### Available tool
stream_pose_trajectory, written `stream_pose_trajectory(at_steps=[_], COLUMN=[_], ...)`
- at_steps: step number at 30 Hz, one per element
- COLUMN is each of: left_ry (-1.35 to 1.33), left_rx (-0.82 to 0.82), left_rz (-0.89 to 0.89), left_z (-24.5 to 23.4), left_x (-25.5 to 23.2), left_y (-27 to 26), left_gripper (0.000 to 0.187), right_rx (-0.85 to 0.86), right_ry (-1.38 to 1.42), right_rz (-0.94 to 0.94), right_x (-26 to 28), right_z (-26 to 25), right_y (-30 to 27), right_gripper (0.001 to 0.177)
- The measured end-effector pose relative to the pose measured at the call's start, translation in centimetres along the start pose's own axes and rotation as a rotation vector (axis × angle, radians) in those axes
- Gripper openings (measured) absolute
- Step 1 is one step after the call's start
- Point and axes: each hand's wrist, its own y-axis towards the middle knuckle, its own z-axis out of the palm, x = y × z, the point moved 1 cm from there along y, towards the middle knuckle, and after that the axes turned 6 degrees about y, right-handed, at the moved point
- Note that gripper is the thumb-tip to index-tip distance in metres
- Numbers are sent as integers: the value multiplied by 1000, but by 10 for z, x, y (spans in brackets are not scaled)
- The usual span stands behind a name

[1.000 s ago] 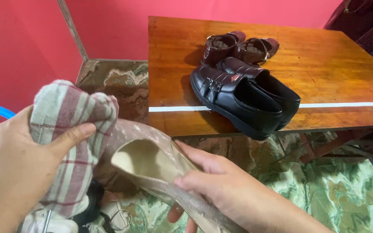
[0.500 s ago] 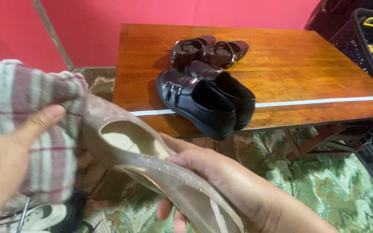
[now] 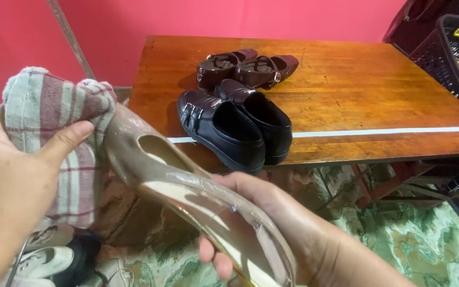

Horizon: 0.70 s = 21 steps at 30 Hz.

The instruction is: Wiping a pair of high-heeled shoes with a cloth to clean them.

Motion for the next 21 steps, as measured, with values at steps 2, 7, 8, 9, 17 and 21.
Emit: stream_pose_trajectory(at_steps=[2, 7, 8, 9, 17, 21], left_ry=[83, 90, 12, 13, 12, 196], left_rx=[-28, 100, 97, 97, 32, 68], left_rz=[-35, 76, 305, 308, -6, -92], left_z=[1, -9, -11, -10, -20, -27], left_x=[-14, -84, -95, -80, -19, -38], left_y=[-10, -52, -53, -50, 2, -30], left_gripper=[41, 63, 82, 82, 26, 42], right_rx=[158, 160, 181, 183, 29, 46], right_ry=[199, 226, 205, 207, 101, 142], right_rz=[-39, -96, -130, -133, -100, -99], right_x=[2, 3, 2, 1, -10, -13], right_z=[-11, -38, -39, -35, 1, 8], right_y=[7, 14, 14, 12, 8, 18], right_gripper=[50, 54, 49, 49, 48, 57])
